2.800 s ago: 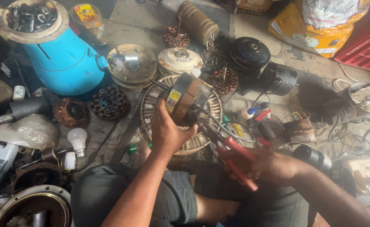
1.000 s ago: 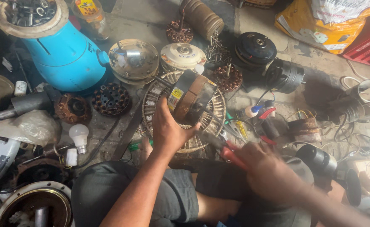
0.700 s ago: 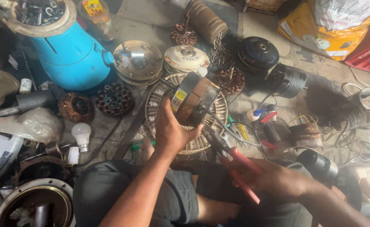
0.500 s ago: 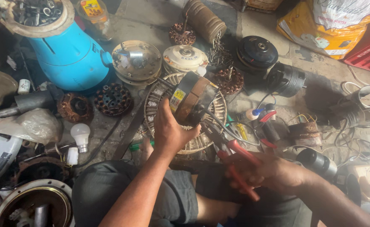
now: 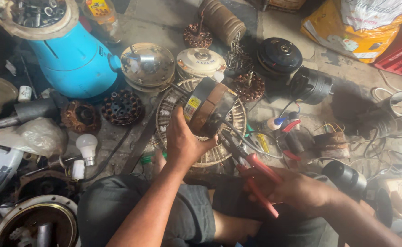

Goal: The person sits on the floor and repairs an electrical motor stator. They use pliers to strip and adjust wires, then connect the motor to a power strip to test it. The person repeatedly manipulates the stator and wires while testing the motor's functionality.

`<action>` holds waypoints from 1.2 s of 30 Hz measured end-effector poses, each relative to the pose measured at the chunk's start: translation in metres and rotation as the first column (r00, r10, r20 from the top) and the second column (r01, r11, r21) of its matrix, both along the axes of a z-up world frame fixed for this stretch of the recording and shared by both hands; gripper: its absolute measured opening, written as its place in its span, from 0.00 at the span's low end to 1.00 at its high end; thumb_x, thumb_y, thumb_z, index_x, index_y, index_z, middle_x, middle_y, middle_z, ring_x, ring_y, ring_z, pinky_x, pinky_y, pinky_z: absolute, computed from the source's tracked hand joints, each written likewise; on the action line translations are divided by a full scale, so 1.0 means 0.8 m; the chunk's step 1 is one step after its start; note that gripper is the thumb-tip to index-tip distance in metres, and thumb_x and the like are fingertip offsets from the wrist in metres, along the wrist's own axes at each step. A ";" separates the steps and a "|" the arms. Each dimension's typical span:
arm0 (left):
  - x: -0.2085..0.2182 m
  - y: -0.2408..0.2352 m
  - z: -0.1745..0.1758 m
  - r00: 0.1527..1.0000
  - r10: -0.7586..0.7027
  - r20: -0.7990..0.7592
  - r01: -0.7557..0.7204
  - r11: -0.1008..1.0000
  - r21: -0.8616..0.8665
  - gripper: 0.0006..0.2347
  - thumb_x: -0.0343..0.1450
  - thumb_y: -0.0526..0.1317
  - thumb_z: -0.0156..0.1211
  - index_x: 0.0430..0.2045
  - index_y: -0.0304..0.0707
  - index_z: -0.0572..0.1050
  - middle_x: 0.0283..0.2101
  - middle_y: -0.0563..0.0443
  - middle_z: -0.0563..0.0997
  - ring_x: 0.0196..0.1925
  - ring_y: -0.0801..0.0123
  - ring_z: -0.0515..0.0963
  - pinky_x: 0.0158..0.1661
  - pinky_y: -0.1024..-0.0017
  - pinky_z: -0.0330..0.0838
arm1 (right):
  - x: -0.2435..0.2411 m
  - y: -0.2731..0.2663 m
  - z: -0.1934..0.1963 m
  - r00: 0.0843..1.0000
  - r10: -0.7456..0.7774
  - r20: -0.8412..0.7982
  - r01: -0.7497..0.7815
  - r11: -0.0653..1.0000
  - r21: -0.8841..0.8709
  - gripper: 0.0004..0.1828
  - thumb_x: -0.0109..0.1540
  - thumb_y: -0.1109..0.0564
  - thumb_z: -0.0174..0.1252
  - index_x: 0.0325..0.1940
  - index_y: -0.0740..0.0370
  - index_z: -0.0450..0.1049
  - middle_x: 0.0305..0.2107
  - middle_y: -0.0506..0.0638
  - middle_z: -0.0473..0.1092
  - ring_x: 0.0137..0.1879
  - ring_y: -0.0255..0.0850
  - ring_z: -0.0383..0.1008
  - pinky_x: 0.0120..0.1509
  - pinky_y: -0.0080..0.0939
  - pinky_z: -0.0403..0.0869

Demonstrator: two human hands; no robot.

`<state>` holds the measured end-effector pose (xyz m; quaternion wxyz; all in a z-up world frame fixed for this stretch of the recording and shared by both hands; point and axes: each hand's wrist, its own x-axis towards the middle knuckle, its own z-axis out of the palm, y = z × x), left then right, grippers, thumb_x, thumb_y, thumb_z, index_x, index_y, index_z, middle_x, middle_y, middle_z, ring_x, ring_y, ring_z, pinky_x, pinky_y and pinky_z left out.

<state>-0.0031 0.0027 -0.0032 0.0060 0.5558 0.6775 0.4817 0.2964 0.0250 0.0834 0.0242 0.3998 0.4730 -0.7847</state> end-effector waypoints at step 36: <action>0.002 -0.003 -0.001 0.998 0.030 -0.064 -0.031 1.000 -0.002 0.53 0.51 0.58 0.82 0.61 0.21 0.55 0.57 0.25 0.70 0.58 0.36 0.73 0.57 0.50 0.70 | -0.013 -0.026 -0.108 0.868 -0.465 0.174 0.337 0.809 0.481 0.33 0.55 0.60 0.58 0.67 0.63 0.72 0.38 0.55 0.71 0.40 0.42 0.72 0.42 0.44 0.71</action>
